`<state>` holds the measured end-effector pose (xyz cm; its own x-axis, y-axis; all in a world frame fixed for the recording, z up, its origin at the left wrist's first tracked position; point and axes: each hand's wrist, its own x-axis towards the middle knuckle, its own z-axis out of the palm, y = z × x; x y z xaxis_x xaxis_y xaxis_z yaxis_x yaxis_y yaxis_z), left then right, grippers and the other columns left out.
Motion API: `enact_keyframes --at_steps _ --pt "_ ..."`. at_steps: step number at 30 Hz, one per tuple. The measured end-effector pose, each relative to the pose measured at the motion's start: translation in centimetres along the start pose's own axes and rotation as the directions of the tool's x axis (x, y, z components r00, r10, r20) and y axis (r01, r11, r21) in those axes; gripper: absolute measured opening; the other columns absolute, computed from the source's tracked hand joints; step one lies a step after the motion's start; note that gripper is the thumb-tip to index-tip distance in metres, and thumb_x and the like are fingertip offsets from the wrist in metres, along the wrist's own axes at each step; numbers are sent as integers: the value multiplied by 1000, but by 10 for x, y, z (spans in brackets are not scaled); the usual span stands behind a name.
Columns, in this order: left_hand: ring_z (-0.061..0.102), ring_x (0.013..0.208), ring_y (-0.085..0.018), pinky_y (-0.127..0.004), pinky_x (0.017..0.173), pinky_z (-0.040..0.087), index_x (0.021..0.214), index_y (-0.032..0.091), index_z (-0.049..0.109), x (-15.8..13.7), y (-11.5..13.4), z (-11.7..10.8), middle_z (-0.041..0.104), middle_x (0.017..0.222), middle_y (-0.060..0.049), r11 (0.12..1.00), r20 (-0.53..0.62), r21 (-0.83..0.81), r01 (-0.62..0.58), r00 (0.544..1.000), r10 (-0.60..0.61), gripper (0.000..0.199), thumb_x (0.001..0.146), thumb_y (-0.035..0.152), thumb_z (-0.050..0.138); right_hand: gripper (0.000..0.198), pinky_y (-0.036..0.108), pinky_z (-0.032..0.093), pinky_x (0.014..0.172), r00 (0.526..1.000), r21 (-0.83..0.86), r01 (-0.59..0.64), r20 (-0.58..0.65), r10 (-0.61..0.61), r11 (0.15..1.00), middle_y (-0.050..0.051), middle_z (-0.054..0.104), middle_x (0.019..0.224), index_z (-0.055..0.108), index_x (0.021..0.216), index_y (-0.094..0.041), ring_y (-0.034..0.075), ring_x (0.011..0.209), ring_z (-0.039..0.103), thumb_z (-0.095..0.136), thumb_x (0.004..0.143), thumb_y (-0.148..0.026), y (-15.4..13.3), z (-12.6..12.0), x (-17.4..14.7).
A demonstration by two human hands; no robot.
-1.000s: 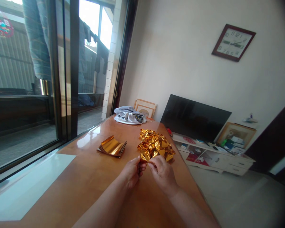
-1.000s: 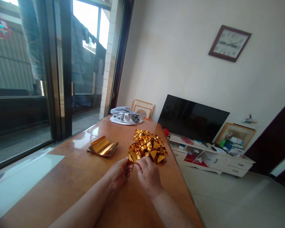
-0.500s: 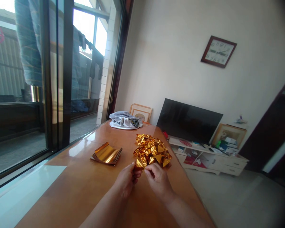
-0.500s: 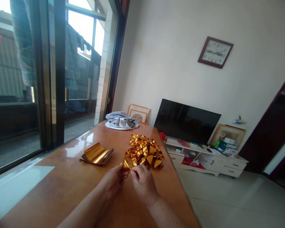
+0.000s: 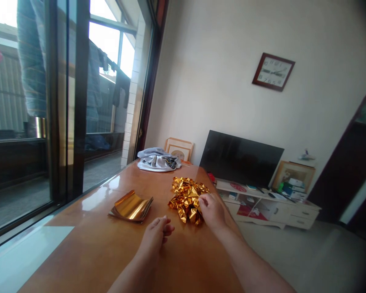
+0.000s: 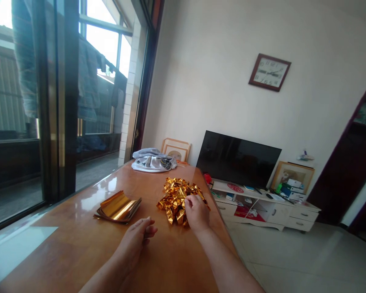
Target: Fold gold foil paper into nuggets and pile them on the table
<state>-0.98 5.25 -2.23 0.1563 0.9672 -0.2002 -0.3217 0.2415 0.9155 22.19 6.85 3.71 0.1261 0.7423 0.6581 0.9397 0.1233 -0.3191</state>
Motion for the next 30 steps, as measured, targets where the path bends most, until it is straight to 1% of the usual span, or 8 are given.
enact_keyframes --at_steps 3,7,10,14,18,22,26,30 --pt "62 78 -20 -29 65 39 97 17 65 -1 2 -1 73 83 -9 999 -15 41 -11 1000 12 55 72 66 69 21 26 40 77 999 -93 -36 -19 35 995 5 67 97 71 97 -23 19 91 60 51 95 -29 11 5 30" --pt "62 79 -21 -30 66 39 94 17 65 -2 5 -2 73 83 -10 997 -29 69 -24 999 26 54 72 67 67 22 27 37 76 998 -220 -69 -18 66 973 6 64 98 72 99 -24 19 94 57 51 97 -28 18 15 62" --pt "62 79 -22 -30 66 39 92 18 65 -3 6 -1 73 82 -10 997 -42 72 -34 998 38 53 71 66 67 22 28 35 76 997 -299 -69 6 74 952 8 63 99 73 99 -23 21 96 55 52 97 -29 20 22 77" --pt "61 78 -23 -30 65 38 91 19 64 -3 7 -1 72 81 -9 997 -51 68 -47 997 51 49 72 64 68 24 31 35 77 996 -373 -56 47 79 926 11 63 102 74 98 -21 23 98 54 51 98 -29 22 30 87" --pt "61 76 -22 -30 64 38 91 19 63 -1 6 -1 72 79 -9 997 -57 67 -44 997 48 45 74 62 66 22 32 36 80 993 -398 -39 90 81 916 12 64 103 75 98 -22 24 99 54 54 96 -26 24 38 89" --pt "60 76 -22 -29 64 37 89 19 63 0 6 -1 71 78 -9 996 -59 71 -45 997 50 45 74 62 66 23 32 36 81 992 -382 -37 99 80 924 12 66 101 76 98 -22 25 100 55 53 95 -24 23 39 84" --pt "59 74 -20 -29 64 37 89 19 63 -1 7 -1 71 77 -8 996 -56 78 -45 997 50 43 76 60 65 23 31 37 81 993 -334 -38 92 73 942 11 67 100 75 102 -21 24 99 57 53 94 -23 18 29 70" --pt "59 74 -20 -29 64 37 89 19 64 -4 8 -1 71 79 -8 994 -63 87 -71 995 76 46 74 62 67 25 29 38 80 994 -248 -17 102 43 969 8 68 98 74 99 -22 22 98 59 49 96 -27 13 11 40"
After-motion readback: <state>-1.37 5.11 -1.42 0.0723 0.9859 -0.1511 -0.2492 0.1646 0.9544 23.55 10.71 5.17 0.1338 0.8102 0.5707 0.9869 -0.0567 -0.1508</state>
